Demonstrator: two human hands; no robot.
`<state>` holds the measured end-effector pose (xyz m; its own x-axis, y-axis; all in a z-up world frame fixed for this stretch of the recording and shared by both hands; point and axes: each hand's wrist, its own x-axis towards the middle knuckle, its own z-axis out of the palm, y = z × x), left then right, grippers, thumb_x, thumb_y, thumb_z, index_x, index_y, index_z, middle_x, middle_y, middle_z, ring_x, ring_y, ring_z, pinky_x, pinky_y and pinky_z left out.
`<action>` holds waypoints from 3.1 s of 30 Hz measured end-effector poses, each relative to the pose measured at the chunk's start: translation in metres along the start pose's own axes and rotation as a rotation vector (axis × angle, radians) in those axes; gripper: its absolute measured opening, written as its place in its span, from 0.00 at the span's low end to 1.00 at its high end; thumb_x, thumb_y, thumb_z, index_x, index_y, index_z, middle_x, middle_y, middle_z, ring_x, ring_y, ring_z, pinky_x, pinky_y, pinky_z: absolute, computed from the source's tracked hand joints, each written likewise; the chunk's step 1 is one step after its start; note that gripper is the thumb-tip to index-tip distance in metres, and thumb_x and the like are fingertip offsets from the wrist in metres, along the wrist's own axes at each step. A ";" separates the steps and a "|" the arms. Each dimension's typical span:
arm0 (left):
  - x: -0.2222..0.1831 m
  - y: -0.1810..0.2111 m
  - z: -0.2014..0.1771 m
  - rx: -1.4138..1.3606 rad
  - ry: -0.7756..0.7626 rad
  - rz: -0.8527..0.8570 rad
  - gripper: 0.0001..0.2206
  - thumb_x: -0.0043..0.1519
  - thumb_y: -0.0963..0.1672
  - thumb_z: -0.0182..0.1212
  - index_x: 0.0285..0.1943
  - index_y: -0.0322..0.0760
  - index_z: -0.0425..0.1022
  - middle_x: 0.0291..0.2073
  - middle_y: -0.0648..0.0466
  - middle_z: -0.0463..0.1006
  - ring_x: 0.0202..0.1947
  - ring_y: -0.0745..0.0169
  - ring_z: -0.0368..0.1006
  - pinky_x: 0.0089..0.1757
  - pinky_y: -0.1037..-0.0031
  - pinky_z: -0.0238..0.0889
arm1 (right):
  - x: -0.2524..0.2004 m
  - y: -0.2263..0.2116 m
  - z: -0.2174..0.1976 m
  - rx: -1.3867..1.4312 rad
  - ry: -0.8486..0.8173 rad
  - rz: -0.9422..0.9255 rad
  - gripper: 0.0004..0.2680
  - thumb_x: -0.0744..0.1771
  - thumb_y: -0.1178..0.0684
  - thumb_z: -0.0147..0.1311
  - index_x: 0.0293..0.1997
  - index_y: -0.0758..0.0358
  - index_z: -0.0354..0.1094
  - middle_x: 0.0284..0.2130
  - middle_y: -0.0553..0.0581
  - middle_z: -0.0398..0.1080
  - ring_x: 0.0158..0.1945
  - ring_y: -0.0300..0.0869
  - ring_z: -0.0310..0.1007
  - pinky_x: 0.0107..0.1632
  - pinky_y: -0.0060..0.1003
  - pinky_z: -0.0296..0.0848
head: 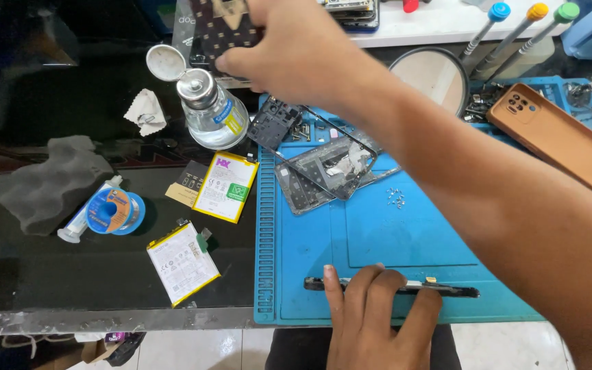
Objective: Disassembling a smartphone by removing the battery and prying the screen from the frame to prepare for replacement.
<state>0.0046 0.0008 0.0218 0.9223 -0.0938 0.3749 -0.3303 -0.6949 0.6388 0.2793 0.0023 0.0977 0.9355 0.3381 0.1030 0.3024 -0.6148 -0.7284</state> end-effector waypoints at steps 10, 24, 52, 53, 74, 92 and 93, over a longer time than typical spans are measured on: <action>0.002 -0.001 -0.006 0.003 -0.063 0.018 0.01 0.64 0.44 0.62 0.41 0.50 0.77 0.44 0.52 0.71 0.55 0.49 0.69 0.59 0.20 0.42 | -0.242 0.072 -0.087 -0.009 0.252 0.197 0.05 0.65 0.60 0.64 0.33 0.70 0.73 0.25 0.57 0.76 0.26 0.38 0.75 0.33 0.30 0.74; 0.000 -0.001 -0.007 0.024 -0.090 -0.013 0.03 0.65 0.45 0.59 0.40 0.51 0.77 0.44 0.55 0.71 0.56 0.52 0.69 0.64 0.25 0.33 | -0.359 0.051 -0.023 -0.257 0.417 0.046 0.14 0.67 0.46 0.43 0.45 0.61 0.75 0.47 0.57 0.76 0.56 0.50 0.78 0.62 0.42 0.79; -0.004 -0.003 -0.006 0.058 -0.122 -0.033 0.02 0.62 0.47 0.64 0.40 0.54 0.78 0.45 0.56 0.71 0.57 0.52 0.68 0.63 0.21 0.32 | -0.347 0.045 -0.023 -0.406 0.429 0.011 0.10 0.66 0.51 0.48 0.43 0.61 0.77 0.45 0.58 0.76 0.52 0.50 0.77 0.58 0.44 0.76; -0.004 -0.004 -0.005 0.060 -0.129 -0.028 0.03 0.61 0.47 0.65 0.41 0.54 0.78 0.45 0.56 0.71 0.57 0.52 0.68 0.62 0.20 0.32 | -0.347 0.044 -0.023 -0.416 0.421 0.026 0.10 0.66 0.52 0.49 0.43 0.60 0.77 0.45 0.57 0.77 0.52 0.50 0.77 0.58 0.44 0.76; -0.001 0.003 -0.010 0.053 -0.144 -0.064 0.02 0.61 0.46 0.65 0.40 0.53 0.77 0.46 0.56 0.71 0.57 0.51 0.68 0.62 0.19 0.32 | -0.341 0.036 -0.033 -0.460 0.343 0.017 0.14 0.67 0.49 0.41 0.42 0.60 0.78 0.45 0.56 0.77 0.52 0.47 0.76 0.58 0.44 0.73; 0.001 0.004 -0.010 0.073 -0.133 -0.052 0.02 0.61 0.45 0.65 0.39 0.54 0.77 0.44 0.56 0.70 0.56 0.52 0.68 0.63 0.21 0.33 | -0.339 0.029 -0.034 -0.479 0.307 0.036 0.14 0.67 0.50 0.41 0.44 0.62 0.77 0.47 0.57 0.76 0.53 0.48 0.75 0.59 0.44 0.72; 0.002 0.004 -0.010 0.074 -0.134 -0.052 0.02 0.61 0.45 0.65 0.39 0.54 0.77 0.44 0.56 0.70 0.56 0.52 0.68 0.63 0.21 0.33 | -0.339 0.028 -0.033 -0.478 0.306 0.037 0.14 0.67 0.50 0.41 0.44 0.62 0.77 0.47 0.57 0.76 0.53 0.48 0.75 0.59 0.44 0.72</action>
<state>0.0027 0.0048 0.0317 0.9581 -0.1472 0.2458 -0.2699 -0.7512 0.6023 -0.0227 -0.1533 0.0647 0.9359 0.1317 0.3266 0.2507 -0.9005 -0.3553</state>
